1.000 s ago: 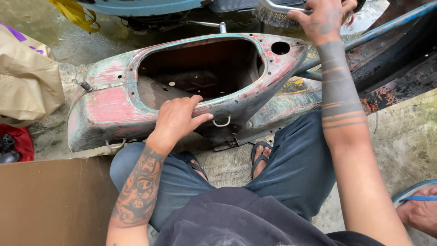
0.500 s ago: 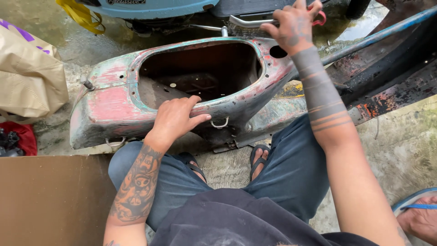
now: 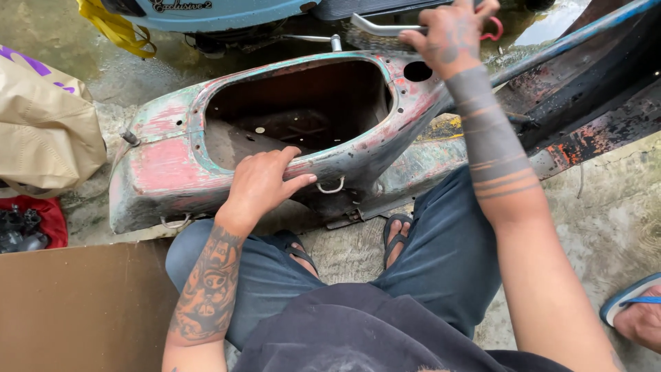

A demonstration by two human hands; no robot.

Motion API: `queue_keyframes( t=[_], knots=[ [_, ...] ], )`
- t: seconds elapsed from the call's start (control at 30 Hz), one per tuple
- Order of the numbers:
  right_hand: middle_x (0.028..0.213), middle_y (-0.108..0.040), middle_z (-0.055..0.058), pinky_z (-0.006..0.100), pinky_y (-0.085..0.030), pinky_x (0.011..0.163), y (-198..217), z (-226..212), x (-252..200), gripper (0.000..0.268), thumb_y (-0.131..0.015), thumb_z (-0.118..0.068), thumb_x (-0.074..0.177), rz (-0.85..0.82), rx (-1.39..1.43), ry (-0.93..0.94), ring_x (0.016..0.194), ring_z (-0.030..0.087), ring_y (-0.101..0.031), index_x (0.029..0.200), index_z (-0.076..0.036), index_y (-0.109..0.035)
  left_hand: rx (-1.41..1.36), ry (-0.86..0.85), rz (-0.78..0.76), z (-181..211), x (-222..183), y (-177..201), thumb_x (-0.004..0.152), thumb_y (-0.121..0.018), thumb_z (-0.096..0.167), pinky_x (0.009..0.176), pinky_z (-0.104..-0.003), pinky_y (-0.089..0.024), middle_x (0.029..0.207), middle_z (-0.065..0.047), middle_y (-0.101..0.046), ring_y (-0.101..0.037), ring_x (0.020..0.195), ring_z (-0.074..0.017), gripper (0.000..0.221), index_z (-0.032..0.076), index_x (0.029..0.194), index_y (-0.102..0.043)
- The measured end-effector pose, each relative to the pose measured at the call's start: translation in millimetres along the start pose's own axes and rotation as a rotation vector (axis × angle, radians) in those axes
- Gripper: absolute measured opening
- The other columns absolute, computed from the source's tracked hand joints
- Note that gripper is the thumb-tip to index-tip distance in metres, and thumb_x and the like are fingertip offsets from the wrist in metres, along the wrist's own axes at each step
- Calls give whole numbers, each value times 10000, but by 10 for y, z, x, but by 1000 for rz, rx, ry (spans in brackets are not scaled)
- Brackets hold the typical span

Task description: Cleaning the interior of a vintage scooter frame using a wire brush

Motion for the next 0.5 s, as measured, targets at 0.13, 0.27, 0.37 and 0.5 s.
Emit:
queue_keyframes(
  t=[0.13,0.27,0.37,0.5],
  knots=[
    [727,-680,-10,574,-295,754,-71,-94,82,578,-735,-794,1012,79,32,15,848,334,-626,736,-290,-670,-3,11,-18,-3,3,-52,900,-651,654,768,-551,-507,973,-125,-762,-696,929,-404,578,188,1242,-653],
    [775,-700,104,864,-148,930,-217,396,-45,587,-731,-801,1032,-170,172,-91,931,477,-688,834,-248,-719,-18,31,-46,-14,12,-42,901,-648,653,790,-546,-501,986,-129,-762,-692,939,-405,585,184,1249,-650],
    [723,-688,113,470,-211,714,193,490,-272,597,-674,-831,1080,-138,93,-56,1047,403,-539,859,-287,-783,-29,29,-35,-20,7,-37,904,-646,658,801,-542,-498,981,-131,-759,-690,931,-408,593,188,1265,-649],
    [642,-619,112,479,-250,718,131,263,-129,589,-712,-861,1058,44,-5,49,956,388,-542,931,-295,-820,-5,8,-13,-22,12,-52,902,-637,673,776,-540,-501,993,-111,-763,-696,941,-388,602,185,1256,-649]
  ],
)
Point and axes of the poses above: each hand's wrist, its own x-axis towards the middle knuckle, its own y-axis out of the back of the hand, z = x × y, the point moved 8 cm from there along x, towards the middle knuckle
